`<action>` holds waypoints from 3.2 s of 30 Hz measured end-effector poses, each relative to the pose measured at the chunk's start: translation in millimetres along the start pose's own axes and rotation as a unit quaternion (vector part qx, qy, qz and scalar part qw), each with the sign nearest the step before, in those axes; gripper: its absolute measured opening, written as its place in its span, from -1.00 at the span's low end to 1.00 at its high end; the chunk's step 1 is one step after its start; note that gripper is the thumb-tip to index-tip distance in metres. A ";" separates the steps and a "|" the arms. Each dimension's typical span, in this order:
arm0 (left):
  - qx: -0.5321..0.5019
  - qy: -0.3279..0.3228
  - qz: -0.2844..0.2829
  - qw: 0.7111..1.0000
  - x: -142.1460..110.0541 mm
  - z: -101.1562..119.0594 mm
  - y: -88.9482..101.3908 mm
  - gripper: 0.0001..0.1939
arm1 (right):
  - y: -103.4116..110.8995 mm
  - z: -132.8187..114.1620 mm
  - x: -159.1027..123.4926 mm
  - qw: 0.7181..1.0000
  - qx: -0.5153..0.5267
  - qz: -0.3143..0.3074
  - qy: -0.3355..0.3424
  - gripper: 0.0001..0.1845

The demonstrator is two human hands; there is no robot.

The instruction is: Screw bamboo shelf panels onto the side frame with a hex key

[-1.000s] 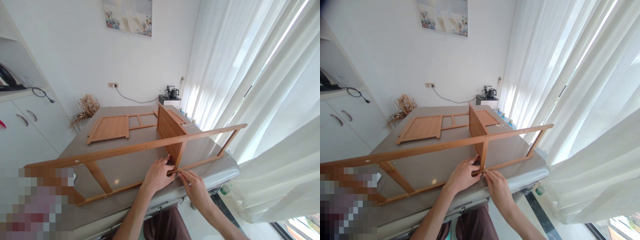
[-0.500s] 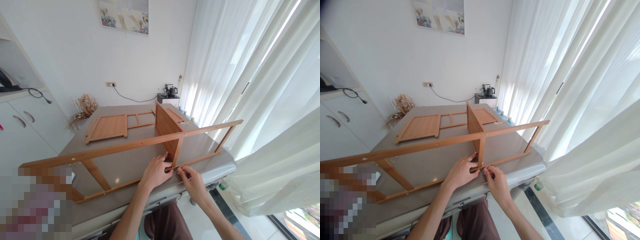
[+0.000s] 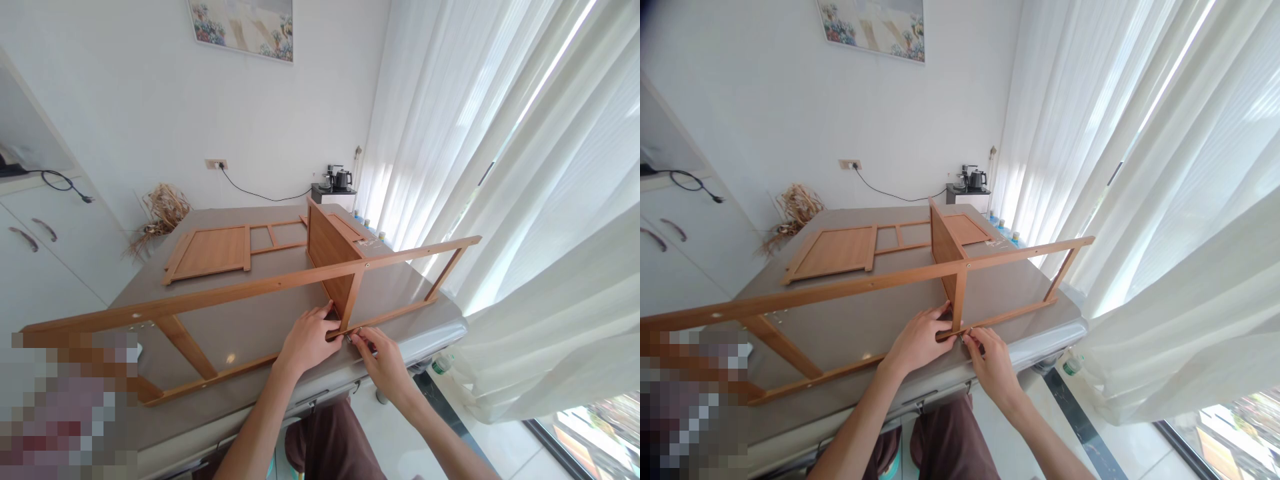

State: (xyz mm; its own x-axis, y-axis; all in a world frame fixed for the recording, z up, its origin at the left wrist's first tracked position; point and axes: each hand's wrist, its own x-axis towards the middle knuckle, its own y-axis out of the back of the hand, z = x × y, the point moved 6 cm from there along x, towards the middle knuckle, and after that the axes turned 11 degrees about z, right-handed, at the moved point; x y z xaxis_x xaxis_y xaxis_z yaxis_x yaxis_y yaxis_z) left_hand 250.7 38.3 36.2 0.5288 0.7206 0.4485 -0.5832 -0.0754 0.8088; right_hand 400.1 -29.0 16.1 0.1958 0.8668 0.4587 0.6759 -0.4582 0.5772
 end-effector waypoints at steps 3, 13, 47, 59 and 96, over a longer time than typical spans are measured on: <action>-0.001 0.002 0.002 1.000 -0.2 -1.2 -0.5 -0.79 | -1.2 -1.0 0.3 1.000 0.005 0.000 0.008 -0.73; -0.006 0.003 0.002 1.000 -1.1 -2.1 0.7 -0.83 | -4.8 -21.9 -4.1 0.978 -0.128 0.001 0.165 -0.76; 0.000 0.017 -0.011 1.000 0.5 0.5 4.1 -0.81 | -9.0 -1.3 -6.3 0.998 -0.015 0.039 0.050 -0.76; 0.013 0.006 -0.011 1.000 1.6 2.6 1.9 -0.77 | 4.3 -6.2 -0.2 0.996 -0.003 0.080 0.028 -0.76; -0.071 0.092 -0.036 0.993 9.1 -14.2 1.7 -0.67 | -11.9 32.3 39.7 0.997 0.002 0.025 0.076 -0.78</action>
State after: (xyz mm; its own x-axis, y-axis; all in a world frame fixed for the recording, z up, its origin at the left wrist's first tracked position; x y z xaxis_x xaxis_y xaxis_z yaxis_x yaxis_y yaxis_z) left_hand 245.8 54.5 36.2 0.4581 0.8356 0.3030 -0.6351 0.0692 0.7693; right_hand 422.8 17.2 5.6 0.1193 0.8025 0.5846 0.6710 -0.4992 0.5483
